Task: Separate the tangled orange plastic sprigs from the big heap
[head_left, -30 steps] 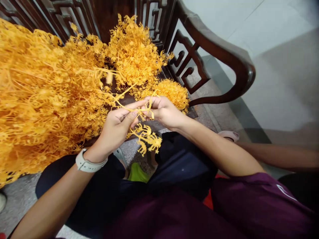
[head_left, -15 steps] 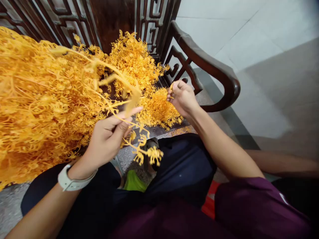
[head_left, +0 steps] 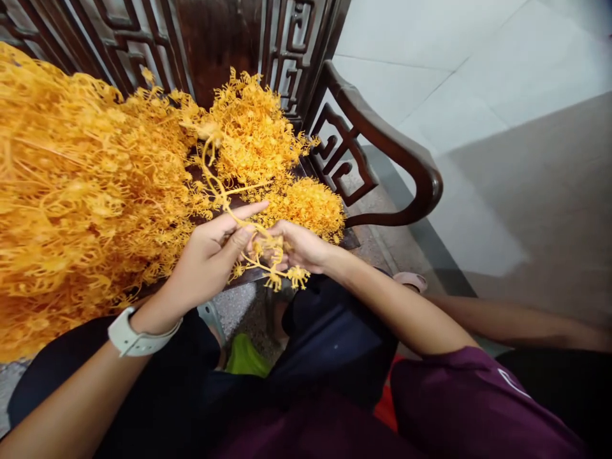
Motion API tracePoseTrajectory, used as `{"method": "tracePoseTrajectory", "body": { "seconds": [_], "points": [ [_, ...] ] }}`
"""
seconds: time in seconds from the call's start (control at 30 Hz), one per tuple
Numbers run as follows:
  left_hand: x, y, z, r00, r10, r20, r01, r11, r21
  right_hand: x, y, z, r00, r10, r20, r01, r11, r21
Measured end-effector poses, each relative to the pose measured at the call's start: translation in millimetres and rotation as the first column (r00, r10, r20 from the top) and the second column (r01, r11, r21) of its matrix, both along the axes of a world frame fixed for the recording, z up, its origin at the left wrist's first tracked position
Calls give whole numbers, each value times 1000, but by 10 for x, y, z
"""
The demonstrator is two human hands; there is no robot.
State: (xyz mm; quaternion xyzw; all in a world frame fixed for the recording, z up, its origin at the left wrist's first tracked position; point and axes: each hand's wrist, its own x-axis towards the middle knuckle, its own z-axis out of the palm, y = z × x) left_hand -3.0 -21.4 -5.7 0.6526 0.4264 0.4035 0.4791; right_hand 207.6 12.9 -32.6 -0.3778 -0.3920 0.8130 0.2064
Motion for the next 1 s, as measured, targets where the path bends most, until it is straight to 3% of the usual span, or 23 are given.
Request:
{"method": "tracePoseTrajectory", "body": {
  "seconds": [0.1,0.17,0.27,0.47,0.63,0.73,0.87,0.93,1.0],
  "points": [
    [-16,0,37,999,-8,-43,8,1000,3,45,-17,11,986,167,15,-167,982,85],
    [-16,-3,41,996,15,-88,-12,999,34,51,-41,7,981,184,53,-191,966,175],
    [15,-18,-18,990,90,-107,-79,992,100,3,-88,1,988,139,63,-149,964,222],
    [86,-70,-161,988,155,-4,-152,975,164,-125,-136,2,998,60,7,-61,991,115],
    [130,-89,-167,973,166,162,-168,986,-3,-129,-137,-26,991,120,-52,-118,992,44],
    [156,-67,-141,932,216,292,-187,974,-126,-116,-139,-23,995,59,-82,-53,996,74],
    [150,-13,-69,875,283,393,-124,915,-383,-77,-116,24,988,-116,-98,135,967,218],
    [137,1,-35,890,268,370,-50,862,-505,-47,-97,57,984,-156,-89,176,931,319],
    [128,-1,-11,924,208,320,-5,846,-533,-15,-79,84,982,-174,-72,188,887,422]
  ]
}}
